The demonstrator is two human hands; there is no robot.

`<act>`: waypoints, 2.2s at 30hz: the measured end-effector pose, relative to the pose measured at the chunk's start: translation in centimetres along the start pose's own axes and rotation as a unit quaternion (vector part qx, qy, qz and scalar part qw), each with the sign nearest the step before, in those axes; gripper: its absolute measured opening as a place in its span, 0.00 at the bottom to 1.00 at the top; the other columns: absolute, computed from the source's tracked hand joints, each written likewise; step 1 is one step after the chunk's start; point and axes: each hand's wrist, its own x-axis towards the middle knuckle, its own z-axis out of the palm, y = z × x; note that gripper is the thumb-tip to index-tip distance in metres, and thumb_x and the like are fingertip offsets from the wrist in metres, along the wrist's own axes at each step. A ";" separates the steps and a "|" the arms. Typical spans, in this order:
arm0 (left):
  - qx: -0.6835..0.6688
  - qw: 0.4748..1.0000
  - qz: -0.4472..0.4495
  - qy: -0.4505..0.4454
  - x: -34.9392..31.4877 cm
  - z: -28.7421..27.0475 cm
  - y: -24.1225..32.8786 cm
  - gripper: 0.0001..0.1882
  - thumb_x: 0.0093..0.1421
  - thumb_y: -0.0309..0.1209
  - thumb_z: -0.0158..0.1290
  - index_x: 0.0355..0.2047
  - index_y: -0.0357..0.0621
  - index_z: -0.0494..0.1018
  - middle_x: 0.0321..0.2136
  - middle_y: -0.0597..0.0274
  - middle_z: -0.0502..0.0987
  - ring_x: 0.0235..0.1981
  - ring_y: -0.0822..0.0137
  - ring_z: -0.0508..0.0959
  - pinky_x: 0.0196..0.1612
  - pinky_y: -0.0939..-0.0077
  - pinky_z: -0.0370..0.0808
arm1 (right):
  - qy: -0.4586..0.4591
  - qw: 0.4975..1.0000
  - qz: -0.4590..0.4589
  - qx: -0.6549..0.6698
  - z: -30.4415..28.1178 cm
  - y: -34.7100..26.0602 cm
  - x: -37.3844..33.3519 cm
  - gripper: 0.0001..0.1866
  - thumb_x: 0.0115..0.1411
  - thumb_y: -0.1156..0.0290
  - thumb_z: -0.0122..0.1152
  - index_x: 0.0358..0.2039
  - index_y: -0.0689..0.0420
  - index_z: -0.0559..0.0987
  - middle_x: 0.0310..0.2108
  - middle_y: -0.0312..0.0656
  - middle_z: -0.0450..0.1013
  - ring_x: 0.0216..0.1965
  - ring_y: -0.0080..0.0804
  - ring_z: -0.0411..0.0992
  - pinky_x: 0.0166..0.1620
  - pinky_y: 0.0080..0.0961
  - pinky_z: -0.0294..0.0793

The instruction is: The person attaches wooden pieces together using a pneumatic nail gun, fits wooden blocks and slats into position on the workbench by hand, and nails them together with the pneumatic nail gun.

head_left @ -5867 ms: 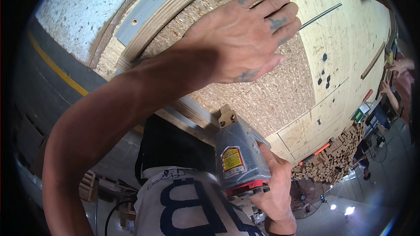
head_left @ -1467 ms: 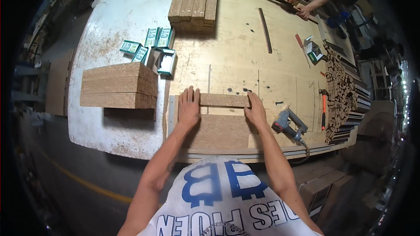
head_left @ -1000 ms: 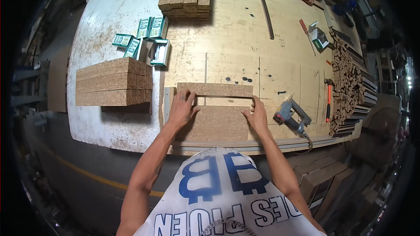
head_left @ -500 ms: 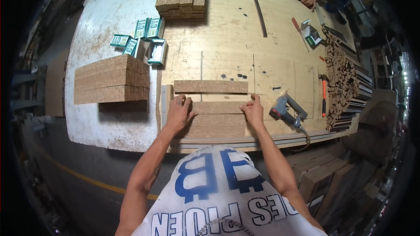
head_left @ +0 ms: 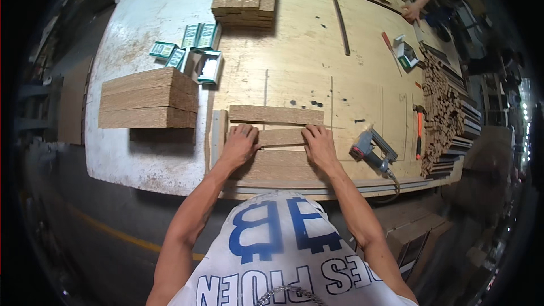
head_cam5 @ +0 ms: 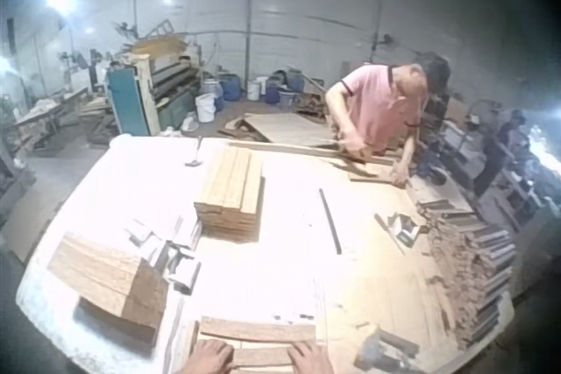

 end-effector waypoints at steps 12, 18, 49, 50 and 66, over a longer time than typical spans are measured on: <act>0.037 0.986 0.146 0.069 4.0 -3.1 1.5 0.16 0.55 0.26 0.53 0.44 0.33 0.71 0.41 0.50 0.74 0.49 0.55 0.71 0.56 0.56 0.62 | -0.057 0.998 0.012 -0.014 -4.5 2.2 2.5 0.41 0.45 0.69 0.67 0.61 0.63 0.64 0.47 0.52 0.69 0.52 0.50 0.64 0.58 0.45 0.60; 0.094 0.986 0.138 0.023 6.4 -2.4 -1.5 0.24 0.55 0.29 0.55 0.52 0.32 0.70 0.45 0.53 0.74 0.51 0.58 0.70 0.56 0.60 0.62 | -0.068 0.997 0.027 0.030 -2.5 3.7 5.8 0.43 0.45 0.70 0.67 0.63 0.63 0.62 0.49 0.53 0.68 0.53 0.51 0.64 0.59 0.45 0.60; -0.029 0.998 0.044 -0.021 6.4 -2.0 -3.2 0.16 0.60 0.22 0.47 0.49 0.34 0.69 0.42 0.49 0.75 0.46 0.54 0.75 0.55 0.61 0.70 | -0.135 0.990 0.026 -0.019 -2.1 2.3 7.0 0.46 0.44 0.79 0.69 0.65 0.58 0.61 0.41 0.52 0.72 0.43 0.53 0.71 0.47 0.42 0.73; -0.017 0.999 0.040 -0.030 6.5 -2.0 -3.2 0.17 0.61 0.24 0.47 0.51 0.33 0.70 0.42 0.50 0.76 0.46 0.55 0.75 0.54 0.62 0.70 | -0.137 0.990 0.024 -0.031 -1.9 2.5 7.1 0.45 0.44 0.78 0.69 0.65 0.58 0.61 0.41 0.52 0.72 0.43 0.53 0.71 0.47 0.42 0.73; -0.087 0.996 -0.005 0.002 -4.9 -1.3 0.9 0.28 0.58 0.29 0.58 0.57 0.34 0.64 0.52 0.44 0.68 0.55 0.43 0.68 0.61 0.54 0.65 | -0.064 0.919 0.374 0.107 0.8 -1.7 -6.1 0.36 0.60 0.67 0.59 0.65 0.67 0.58 0.53 0.64 0.70 0.53 0.60 0.70 0.56 0.42 0.69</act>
